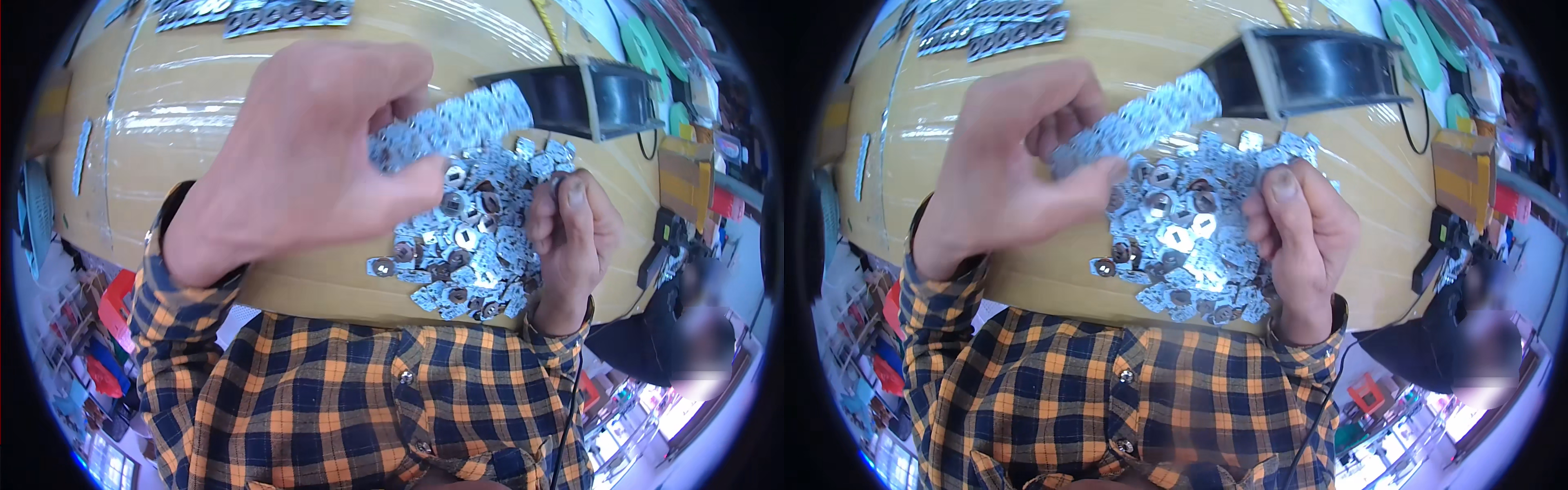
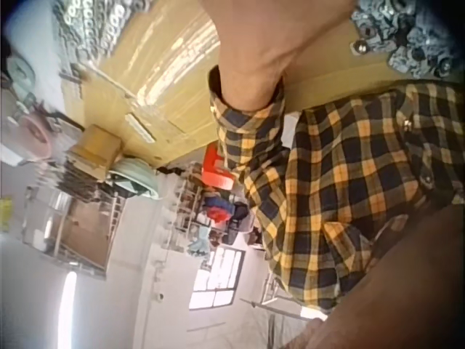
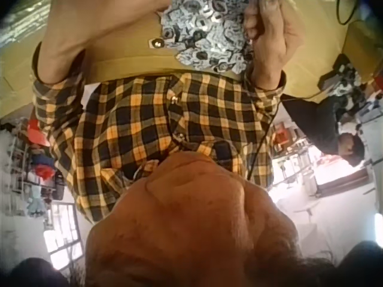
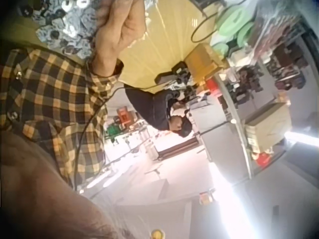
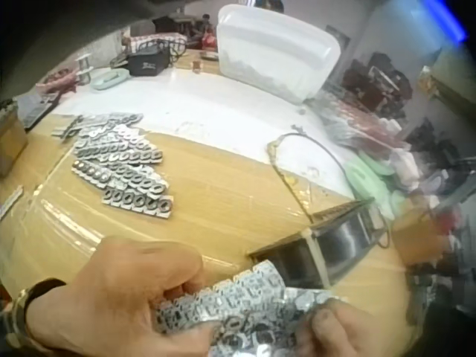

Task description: The person is picking up and inspecting small white electronic circuit board components at a factory workbench.

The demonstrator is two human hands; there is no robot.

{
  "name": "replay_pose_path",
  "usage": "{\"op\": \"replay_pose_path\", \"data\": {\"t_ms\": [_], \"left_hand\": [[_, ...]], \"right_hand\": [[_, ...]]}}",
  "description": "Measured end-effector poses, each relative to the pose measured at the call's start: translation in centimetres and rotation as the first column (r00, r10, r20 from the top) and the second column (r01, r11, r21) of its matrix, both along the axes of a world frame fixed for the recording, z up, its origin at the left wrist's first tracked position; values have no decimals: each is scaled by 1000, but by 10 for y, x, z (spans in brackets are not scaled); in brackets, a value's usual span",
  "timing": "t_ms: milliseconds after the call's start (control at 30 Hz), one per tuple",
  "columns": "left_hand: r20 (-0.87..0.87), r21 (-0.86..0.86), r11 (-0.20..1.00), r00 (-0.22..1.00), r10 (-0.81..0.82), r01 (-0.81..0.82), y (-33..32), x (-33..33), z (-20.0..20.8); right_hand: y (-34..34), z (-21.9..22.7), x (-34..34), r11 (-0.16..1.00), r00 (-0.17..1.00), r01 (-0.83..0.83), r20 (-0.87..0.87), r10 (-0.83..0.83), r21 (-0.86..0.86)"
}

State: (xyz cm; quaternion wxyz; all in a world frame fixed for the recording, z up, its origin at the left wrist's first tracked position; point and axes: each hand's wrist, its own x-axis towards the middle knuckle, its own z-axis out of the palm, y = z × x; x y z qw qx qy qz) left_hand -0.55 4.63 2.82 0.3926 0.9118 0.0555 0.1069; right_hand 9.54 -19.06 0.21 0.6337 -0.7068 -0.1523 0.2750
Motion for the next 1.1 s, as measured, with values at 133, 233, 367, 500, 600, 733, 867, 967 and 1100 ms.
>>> {"op": "replay_pose_path", "data": {"t_ms": [133, 233, 367, 500, 600, 733, 867, 967, 1100], "left_hand": [[121, 20, 975, 968, -220, 219, -7, 4, 9], [102, 107, 954, 952, -290, 279, -11, 2, 13], [118, 206, 934, 940, -320, 292, -13, 2, 12], [130, 228, 929, 936, -326, 292, -13, 3, 8], [186, 226, 924, 917, -353, 310, -13, 3, 3], [169, 213, 913, 908, -384, 347, -11, 3, 4], [101, 55, 956, 951, -293, 288, -12, 6, 4], [137, 139, 940, 934, -330, 311, -15, 10, -3], [135, 194, 937, 938, -318, 290, -22, 9, -2]], "right_hand": [[-3, -1, 5, 996, 991, -57, -121, 65, 71], [-4, -1, 5, 990, 983, -76, -158, 94, 120], [-7, -1, 7, 992, 984, -61, -161, 79, 112], [-4, 4, 6, 994, 993, -94, -71, 98, 63], [-5, 6, 7, 986, 986, -168, 7, 168, 15], [-10, 0, 12, 954, 948, -301, 116, 298, 10], [-8, 4, 6, 972, 961, -236, 151, 232, 10], [-5, 6, 4, 971, 960, -234, 167, 223, 49], [1, 8, 0, 956, 897, -284, 330, 292, -76]]}}
